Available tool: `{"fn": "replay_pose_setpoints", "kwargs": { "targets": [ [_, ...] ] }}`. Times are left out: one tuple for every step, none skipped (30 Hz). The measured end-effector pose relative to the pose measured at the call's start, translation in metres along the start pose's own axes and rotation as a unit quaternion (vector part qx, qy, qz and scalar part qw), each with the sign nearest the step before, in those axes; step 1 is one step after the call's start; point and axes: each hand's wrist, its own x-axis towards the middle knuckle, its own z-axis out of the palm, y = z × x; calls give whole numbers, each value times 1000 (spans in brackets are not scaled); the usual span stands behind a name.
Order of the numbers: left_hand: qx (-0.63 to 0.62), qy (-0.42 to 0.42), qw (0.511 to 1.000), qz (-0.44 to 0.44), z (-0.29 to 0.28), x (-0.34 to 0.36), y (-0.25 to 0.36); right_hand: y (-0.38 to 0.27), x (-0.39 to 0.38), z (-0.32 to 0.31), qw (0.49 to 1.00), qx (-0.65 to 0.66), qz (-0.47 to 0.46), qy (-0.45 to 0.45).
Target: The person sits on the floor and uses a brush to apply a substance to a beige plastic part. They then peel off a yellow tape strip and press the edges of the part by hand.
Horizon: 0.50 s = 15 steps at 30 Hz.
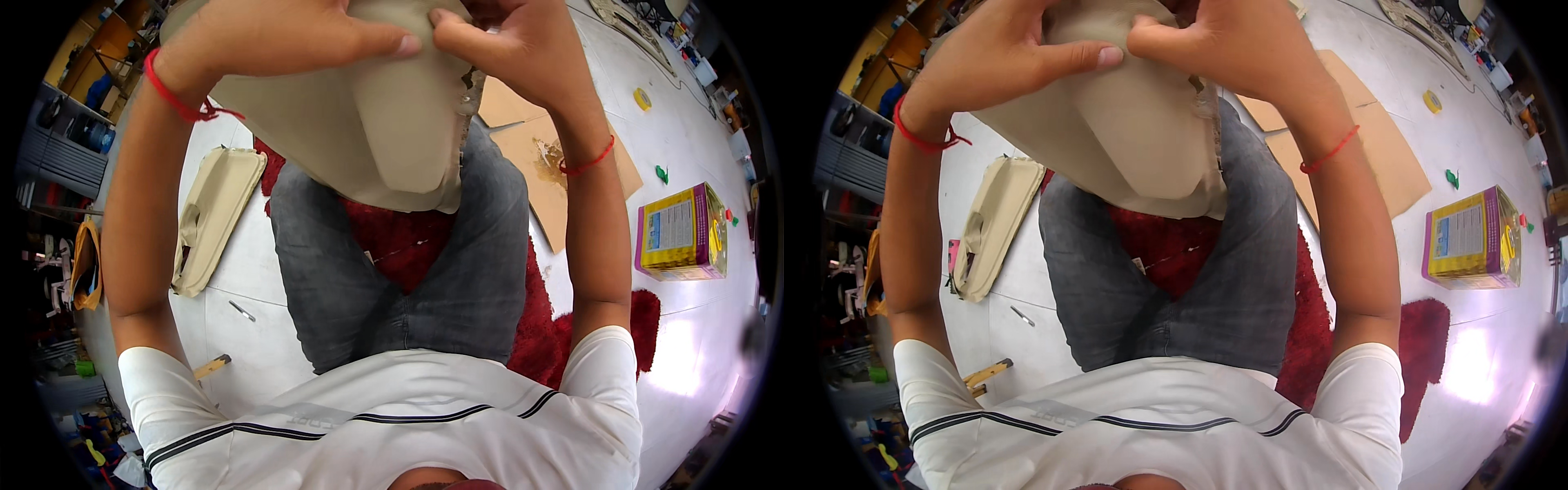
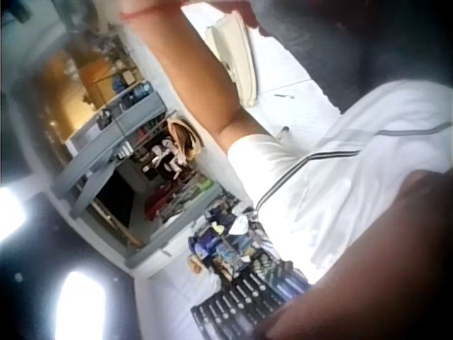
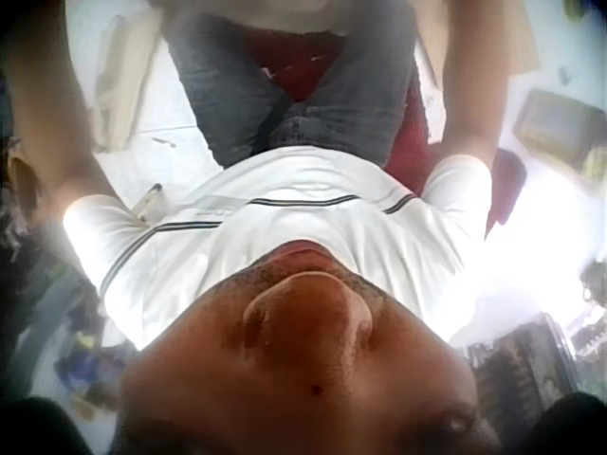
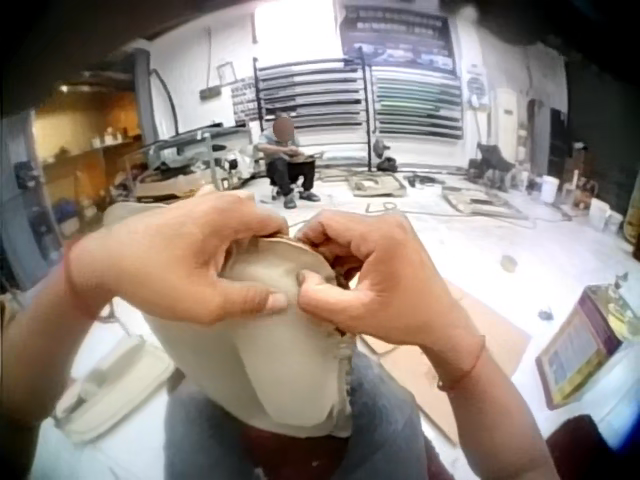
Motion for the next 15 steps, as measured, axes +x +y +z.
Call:
{"fn": "replay_pose_setpoints", "kwargs": {
  "targets": [
    [-20, -17, 1000, -8, -2, 0, -1, -5, -1, 3, 996, -72, -42, 7],
    [-57, -51, 996, -41, -12, 2, 1, -12, -2, 7, 986, -144, -83, 21],
    [-78, -61, 993, -62, -19, -1, 1, -15, 2, 7, 986, -139, -97, 4],
    [-98, -70, 989, -86, -26, -4, 1, -15, 7, 7, 988, -121, -97, -8],
    [-107, -55, 988, -92, -26, -11, -6, -16, 12, 8, 990, -102, -97, -21],
    [-132, -53, 986, -83, -20, -9, -12, -9, 14, 6, 993, -91, -70, -28],
    [-156, -52, 984, -76, -15, -7, -15, -5, 15, 6, 995, -78, -43, -34],
    [-178, -67, 979, -70, -15, -3, -16, -6, 15, 4, 991, -114, -51, -38],
    [-172, -72, 980, -68, -19, -9, -17, -17, 19, 8, 987, -135, -68, -45],
    [-166, -76, 981, -66, -23, -14, -19, -18, 26, 9, 987, -139, -51, -64],
    [-142, -68, 986, -54, -22, -20, -27, -18, 36, 11, 986, -143, -36, -85],
    [-120, -61, 990, -53, -21, -21, -24, -21, 38, 10, 977, -173, -71, -104],
    [-97, -53, 992, -53, -21, -22, -19, -26, 40, 9, 965, -204, -106, -123],
    [-70, -46, 994, -73, -22, -28, -9, -30, 40, 10, 965, -207, -92, -130],
    [-54, -47, 994, -83, -24, -32, -6, -33, 41, 13, 966, -202, -83, -137]
  ]
}}
